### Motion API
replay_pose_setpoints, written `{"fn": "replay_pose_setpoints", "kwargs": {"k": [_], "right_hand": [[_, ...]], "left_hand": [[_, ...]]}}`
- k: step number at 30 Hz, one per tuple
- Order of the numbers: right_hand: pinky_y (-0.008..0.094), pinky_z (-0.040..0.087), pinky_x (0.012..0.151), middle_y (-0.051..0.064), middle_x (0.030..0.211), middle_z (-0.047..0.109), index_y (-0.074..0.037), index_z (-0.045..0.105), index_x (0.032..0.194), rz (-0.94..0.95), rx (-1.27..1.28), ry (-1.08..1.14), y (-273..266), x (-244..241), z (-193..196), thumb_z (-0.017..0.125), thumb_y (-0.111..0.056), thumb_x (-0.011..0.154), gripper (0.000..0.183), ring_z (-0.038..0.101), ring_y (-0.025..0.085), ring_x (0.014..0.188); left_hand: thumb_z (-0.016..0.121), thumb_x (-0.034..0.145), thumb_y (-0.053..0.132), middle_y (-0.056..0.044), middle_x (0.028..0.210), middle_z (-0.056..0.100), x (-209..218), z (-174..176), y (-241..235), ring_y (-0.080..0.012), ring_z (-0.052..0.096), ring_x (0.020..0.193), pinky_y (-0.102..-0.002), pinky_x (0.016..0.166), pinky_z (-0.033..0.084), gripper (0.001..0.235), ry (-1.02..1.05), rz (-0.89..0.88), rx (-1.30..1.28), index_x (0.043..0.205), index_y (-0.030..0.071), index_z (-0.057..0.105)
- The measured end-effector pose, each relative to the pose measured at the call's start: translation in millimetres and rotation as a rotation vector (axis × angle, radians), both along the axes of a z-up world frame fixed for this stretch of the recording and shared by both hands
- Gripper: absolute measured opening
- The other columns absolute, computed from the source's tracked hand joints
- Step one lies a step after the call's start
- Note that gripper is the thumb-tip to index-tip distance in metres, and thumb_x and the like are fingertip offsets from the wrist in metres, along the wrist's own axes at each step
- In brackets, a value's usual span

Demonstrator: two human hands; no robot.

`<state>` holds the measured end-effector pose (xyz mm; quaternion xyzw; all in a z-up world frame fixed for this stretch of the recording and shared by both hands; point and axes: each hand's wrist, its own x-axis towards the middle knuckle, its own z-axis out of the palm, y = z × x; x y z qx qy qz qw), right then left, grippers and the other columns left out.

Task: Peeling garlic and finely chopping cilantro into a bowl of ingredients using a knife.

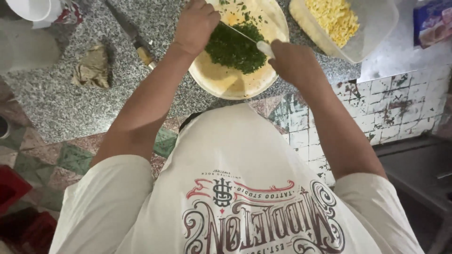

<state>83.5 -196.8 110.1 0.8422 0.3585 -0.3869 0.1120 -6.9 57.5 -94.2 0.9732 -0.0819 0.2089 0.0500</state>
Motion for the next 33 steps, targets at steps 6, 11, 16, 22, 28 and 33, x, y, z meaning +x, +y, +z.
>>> {"fn": "replay_pose_setpoints", "kwargs": {"k": [6, 11, 16, 22, 28, 33], "right_hand": [[0.047, 0.059, 0.057, 0.020, 0.095, 0.068, 0.004, 0.023, 0.156, -0.043, -0.003, -0.071, -28.6, -62.1, -92.5, 0.033, -0.037, 0.114, 0.060, 0.071, 0.038, 0.068], [0.047, 0.052, 0.052, 0.013, 0.079, 0.065, -0.002, 0.038, 0.140, -0.203, 0.055, -0.009, -18.4, -61.5, -47.9, 0.042, -0.035, 0.113, 0.043, 0.065, 0.039, 0.061], [0.050, 0.044, 0.051, 0.017, 0.089, 0.064, -0.006, 0.038, 0.130, -0.332, 0.199, 0.034, -32.7, -56.2, -84.2, 0.047, -0.031, 0.111, 0.033, 0.061, 0.042, 0.063], [0.023, 0.046, 0.037, -0.001, 0.064, 0.051, -0.011, 0.049, 0.118, 0.060, 0.036, -0.292, -47.4, -43.3, -67.7, 0.047, -0.050, 0.115, 0.039, 0.052, 0.012, 0.044], [0.036, 0.054, 0.045, 0.002, 0.063, 0.055, -0.008, 0.054, 0.105, -0.018, 0.106, -0.233, -29.4, -19.7, -38.0, 0.060, -0.044, 0.112, 0.037, 0.059, 0.022, 0.047], [0.035, 0.062, 0.052, 0.010, 0.082, 0.059, -0.007, 0.043, 0.133, -0.077, 0.000, -0.035, -38.3, -20.0, -60.8, 0.050, -0.043, 0.114, 0.041, 0.063, 0.023, 0.060]], "left_hand": [[0.082, 0.066, -0.001, 0.002, 0.076, 0.064, 12.2, -17.6, -3.3, -0.0187, 0.056, 0.084, -0.032, 0.087, 0.055, 0.027, 0.067, -0.153, 0.117, 0.074, 0.019, 0.068], [0.080, 0.061, -0.007, 0.002, 0.077, 0.068, 16.5, -17.4, -2.0, -0.0191, 0.061, 0.083, -0.032, 0.084, 0.054, 0.032, 0.187, -0.160, 0.207, 0.077, 0.019, 0.071], [0.088, 0.072, 0.003, 0.003, 0.076, 0.069, 25.0, -21.4, -1.6, -0.0194, 0.058, 0.093, -0.031, 0.087, 0.054, 0.025, -0.067, -0.177, 0.202, 0.072, 0.021, 0.071], [0.086, 0.070, -0.002, -0.001, 0.080, 0.073, 10.6, -15.6, -19.9, -0.0208, 0.067, 0.086, -0.038, 0.097, 0.056, 0.028, 0.188, -0.098, 0.215, 0.088, 0.018, 0.079], [0.083, 0.077, 0.003, 0.001, 0.073, 0.069, 27.7, -32.6, -13.8, -0.0217, 0.066, 0.086, -0.037, 0.094, 0.055, 0.019, 0.160, -0.073, 0.276, 0.078, 0.020, 0.074], [0.074, 0.077, 0.000, -0.002, 0.105, 0.069, 10.5, -33.1, -22.1, -0.0266, 0.060, 0.100, -0.041, 0.096, 0.050, 0.030, 0.233, -0.090, 0.223, 0.101, 0.018, 0.077]]}}
